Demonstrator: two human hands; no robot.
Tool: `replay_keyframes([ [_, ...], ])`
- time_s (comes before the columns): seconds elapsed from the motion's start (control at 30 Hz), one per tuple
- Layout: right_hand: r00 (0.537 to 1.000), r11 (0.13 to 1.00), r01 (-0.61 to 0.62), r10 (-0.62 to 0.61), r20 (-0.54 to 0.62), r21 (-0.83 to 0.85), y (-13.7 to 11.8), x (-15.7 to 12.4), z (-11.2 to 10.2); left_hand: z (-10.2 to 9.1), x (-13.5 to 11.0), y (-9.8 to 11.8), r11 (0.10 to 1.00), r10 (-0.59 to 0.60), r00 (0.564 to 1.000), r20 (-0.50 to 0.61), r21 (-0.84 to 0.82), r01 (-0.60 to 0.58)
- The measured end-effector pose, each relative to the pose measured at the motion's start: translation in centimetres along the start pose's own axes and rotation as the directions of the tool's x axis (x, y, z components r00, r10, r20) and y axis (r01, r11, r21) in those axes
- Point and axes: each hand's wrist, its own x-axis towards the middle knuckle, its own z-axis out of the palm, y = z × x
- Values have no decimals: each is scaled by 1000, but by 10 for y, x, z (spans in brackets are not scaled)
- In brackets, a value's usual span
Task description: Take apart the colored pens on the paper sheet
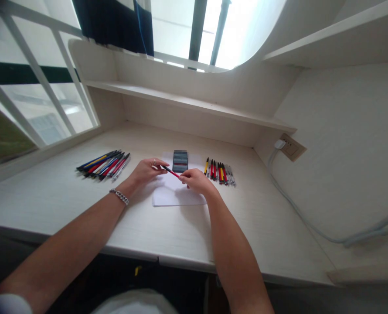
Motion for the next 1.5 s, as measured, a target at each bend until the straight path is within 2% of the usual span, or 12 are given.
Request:
replay_keyframes([
  [0.03, 999, 1000, 5, -6, -41, -28, 2, 0, -5, 1, 0, 0, 1000, 0, 1000, 1, -4, 0],
  [0.1, 976, 996, -5, -15, -219, -92, 10, 0, -18, 2, 0, -1, 1000, -14, 1000, 22, 18, 13],
  [0.17, 883, 989, -110, 51, -467, -101, 25, 0, -36, 4, 0, -5, 996, -45, 996, 74, 79, 39],
  [0.23, 742, 963, -265, 172, -648, -47, 45, -4, -58, 6, 0, -9, 989, -75, 989, 127, 133, 58],
  [0.3, 623, 903, -428, 259, -738, -45, 69, -13, -80, 8, 0, -11, 985, -75, 985, 156, 165, 48],
  [0.43, 470, 772, -634, 354, -809, -30, 115, -41, -110, 11, -1, -8, 976, -45, 986, 157, 218, 10],
  [0.5, 436, 722, -692, 417, -798, -1, 129, -51, -113, 12, -2, -6, 974, -42, 987, 154, 227, 6],
  [0.57, 430, 698, -716, 446, -785, 4, 135, -53, -111, 12, -3, -5, 975, -46, 987, 154, 223, 10],
  [0.7, 454, 676, -736, 439, -776, -48, 131, -48, -101, 12, -4, -4, 973, -48, 986, 160, 230, 10],
  [1.0, 596, 656, -718, 409, -691, -231, 132, -45, -100, 11, -3, -3, 975, -56, 986, 157, 222, 20],
  [1.2, 653, 660, -690, 390, -649, -297, 136, -40, -102, 11, -3, -5, 980, -46, 989, 143, 198, 17],
  [1.5, 666, 682, -664, 355, -656, -305, 129, -43, -98, 6, -6, -6, 982, -82, 992, 100, 181, 63],
])
